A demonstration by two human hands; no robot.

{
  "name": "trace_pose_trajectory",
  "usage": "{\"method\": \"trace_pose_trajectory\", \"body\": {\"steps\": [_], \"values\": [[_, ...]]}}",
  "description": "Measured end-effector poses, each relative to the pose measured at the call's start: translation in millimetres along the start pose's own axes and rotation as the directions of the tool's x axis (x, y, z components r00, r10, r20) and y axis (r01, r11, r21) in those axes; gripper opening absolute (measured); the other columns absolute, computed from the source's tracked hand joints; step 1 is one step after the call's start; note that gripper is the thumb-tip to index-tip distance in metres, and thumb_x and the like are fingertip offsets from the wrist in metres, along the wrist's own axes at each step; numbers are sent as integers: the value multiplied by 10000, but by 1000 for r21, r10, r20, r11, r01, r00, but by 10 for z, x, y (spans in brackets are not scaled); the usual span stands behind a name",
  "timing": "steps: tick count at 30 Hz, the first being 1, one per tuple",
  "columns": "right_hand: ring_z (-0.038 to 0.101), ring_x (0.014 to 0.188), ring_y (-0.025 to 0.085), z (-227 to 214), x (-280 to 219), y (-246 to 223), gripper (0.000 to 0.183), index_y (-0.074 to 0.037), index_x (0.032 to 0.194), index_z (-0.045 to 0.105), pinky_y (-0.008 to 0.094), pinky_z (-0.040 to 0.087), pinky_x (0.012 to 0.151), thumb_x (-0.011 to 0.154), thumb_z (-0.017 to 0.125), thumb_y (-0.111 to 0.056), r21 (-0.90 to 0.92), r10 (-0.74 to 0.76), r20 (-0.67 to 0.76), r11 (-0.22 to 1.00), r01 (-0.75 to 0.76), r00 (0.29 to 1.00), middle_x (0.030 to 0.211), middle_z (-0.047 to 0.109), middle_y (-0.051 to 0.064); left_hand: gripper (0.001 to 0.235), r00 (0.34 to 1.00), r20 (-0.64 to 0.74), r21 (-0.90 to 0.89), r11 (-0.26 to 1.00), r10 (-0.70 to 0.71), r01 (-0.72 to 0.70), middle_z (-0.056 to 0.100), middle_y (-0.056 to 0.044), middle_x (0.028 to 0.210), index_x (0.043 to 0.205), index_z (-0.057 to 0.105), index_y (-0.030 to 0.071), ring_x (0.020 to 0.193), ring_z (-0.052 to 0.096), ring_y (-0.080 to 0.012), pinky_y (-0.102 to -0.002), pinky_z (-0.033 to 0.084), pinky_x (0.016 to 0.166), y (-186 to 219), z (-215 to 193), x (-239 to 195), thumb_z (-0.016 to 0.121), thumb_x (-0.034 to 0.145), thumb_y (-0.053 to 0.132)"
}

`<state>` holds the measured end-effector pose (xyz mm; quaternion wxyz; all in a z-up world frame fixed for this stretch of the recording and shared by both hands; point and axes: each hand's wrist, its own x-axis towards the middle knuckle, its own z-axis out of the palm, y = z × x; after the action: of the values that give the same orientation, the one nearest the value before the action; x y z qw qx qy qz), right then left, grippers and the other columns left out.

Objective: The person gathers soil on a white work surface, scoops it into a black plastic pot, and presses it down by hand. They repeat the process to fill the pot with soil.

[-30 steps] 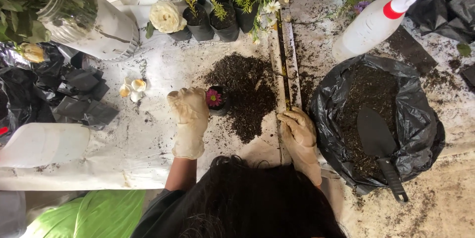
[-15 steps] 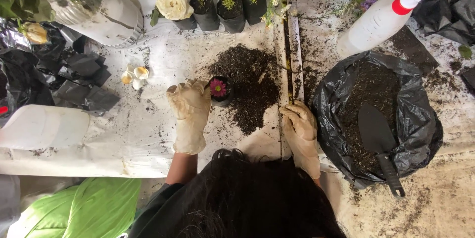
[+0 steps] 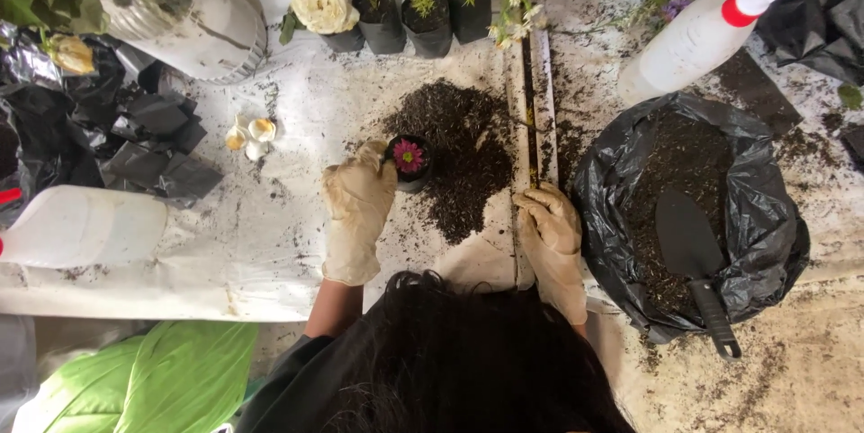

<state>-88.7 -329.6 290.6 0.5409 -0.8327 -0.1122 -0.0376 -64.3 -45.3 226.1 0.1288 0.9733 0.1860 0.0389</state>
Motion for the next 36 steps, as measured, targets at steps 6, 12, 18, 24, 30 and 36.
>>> {"method": "trace_pose_trajectory", "body": {"steps": [6,12,18,24,30,36], "values": [[609,1239,370,13,13,187,207,33,1090,708,464,524,1044,997,627,-133,92,-9,-12,996,10,1000,1232,614,217,173,996,10,-51,994,-93,93,700,-69,663,1043,725,308,770,748,-326,-420,552,808,174,-204,-62,682,886,368],[633,1208,379,-46,15,92,200,47,1112,694,483,525,1020,998,645,-109,113,40,-26,993,-37,999,1238,625,232,222,962,178,-251,936,-206,247,669,29,646,1031,722,383,784,735,-249,-424,583,786,159,-446,-18,683,814,413],[669,1140,355,21,-31,334,197,75,1130,643,465,482,1098,953,656,-10,195,-31,-49,980,40,998,1140,678,221,478,931,291,-499,796,-219,343,734,-16,852,1238,702,278,898,722,-233,-435,579,907,53,-440,15,870,795,338],[694,1096,271,88,-6,601,85,34,906,699,381,505,1066,846,756,53,-326,-417,-77,869,372,906,1038,717,139,1012,911,396,-822,398,-116,408,428,-165,1389,1523,370,96,1346,358,-341,-562,272,1189,396,-1054,-32,947,695,183],[692,1093,264,264,-142,1275,382,-49,1212,605,357,539,1057,867,679,100,615,65,-23,788,-37,998,1126,703,143,1535,996,-35,-906,419,77,-64,146,-312,1673,1657,0,80,1541,160,-467,-545,162,1290,306,47,-382,1010,504,-3],[594,1158,252,127,-275,486,413,-101,1296,480,287,510,1009,911,601,-13,920,701,289,-17,-390,651,1247,599,118,1416,987,-146,-894,436,-74,-99,200,-256,1680,1667,-38,119,1512,259,-445,-515,387,1188,380,362,-351,927,650,-78]]}}
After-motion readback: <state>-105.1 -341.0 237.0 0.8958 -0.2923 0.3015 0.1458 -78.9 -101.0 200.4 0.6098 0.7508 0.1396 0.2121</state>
